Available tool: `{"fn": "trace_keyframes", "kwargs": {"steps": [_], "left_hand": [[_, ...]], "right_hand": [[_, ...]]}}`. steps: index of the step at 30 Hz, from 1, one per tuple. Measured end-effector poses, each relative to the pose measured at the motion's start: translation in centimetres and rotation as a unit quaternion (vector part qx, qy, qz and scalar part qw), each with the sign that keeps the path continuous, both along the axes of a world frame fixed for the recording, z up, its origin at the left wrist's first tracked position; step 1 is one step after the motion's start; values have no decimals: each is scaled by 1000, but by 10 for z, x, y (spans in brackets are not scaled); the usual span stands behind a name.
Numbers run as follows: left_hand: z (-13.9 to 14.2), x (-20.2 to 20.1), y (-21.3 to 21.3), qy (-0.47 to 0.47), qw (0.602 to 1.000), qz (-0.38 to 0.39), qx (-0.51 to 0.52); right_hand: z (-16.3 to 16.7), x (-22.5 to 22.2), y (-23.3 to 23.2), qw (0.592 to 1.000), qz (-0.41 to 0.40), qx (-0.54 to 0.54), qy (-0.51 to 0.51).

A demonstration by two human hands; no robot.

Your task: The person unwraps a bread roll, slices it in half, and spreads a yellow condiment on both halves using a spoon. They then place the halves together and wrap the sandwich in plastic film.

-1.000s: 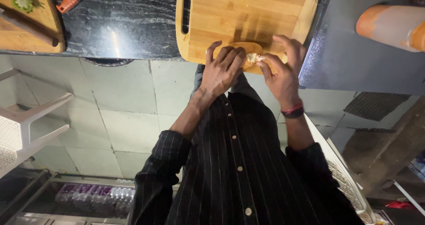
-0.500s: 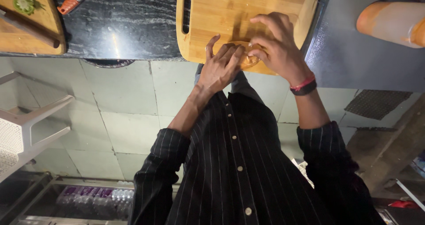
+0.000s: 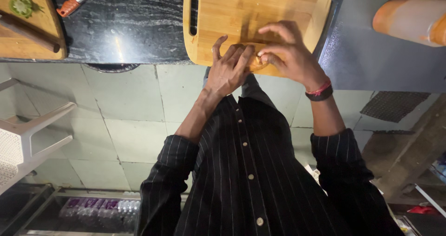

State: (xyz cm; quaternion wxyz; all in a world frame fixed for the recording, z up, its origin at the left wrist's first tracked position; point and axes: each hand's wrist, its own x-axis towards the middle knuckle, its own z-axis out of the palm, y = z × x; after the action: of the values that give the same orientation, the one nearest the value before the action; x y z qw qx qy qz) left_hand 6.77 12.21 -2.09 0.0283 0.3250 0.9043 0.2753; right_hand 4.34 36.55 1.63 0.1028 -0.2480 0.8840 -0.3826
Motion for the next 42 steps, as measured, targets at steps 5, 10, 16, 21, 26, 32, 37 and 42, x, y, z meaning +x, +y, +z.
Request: {"fn": "trace_keyframes", "kwargs": {"steps": [5,10,16,21,26,32,37,42], "left_hand": [[1,-2,-2,8,1000,-2,-12],[9,-6,-4,-8,1000,-13,3],[10,-11,-2,-29,999,3,19],[12,-12,-4,-35,999,-5,28],[17,-15,-8,-77,995,5,63],[21,-39,-14,-168,968,95,160],[18,-83,-14,-237,942,122,206],[15,-113,-6,-236,947,114,186]], "right_hand": [[8,-7,6,995,2,-48,-82],[17,-14,7,998,16,-22,-58],[10,-16,-5,999,27,-10,-13],[-1,-28,-1,998,-64,3,-18],[0,-40,10,980,-136,-107,-96],[28,-40,14,955,-171,-196,-141],[52,-48,-6,906,-273,-284,-155],[73,-68,-86,879,-200,-384,-198]]}}
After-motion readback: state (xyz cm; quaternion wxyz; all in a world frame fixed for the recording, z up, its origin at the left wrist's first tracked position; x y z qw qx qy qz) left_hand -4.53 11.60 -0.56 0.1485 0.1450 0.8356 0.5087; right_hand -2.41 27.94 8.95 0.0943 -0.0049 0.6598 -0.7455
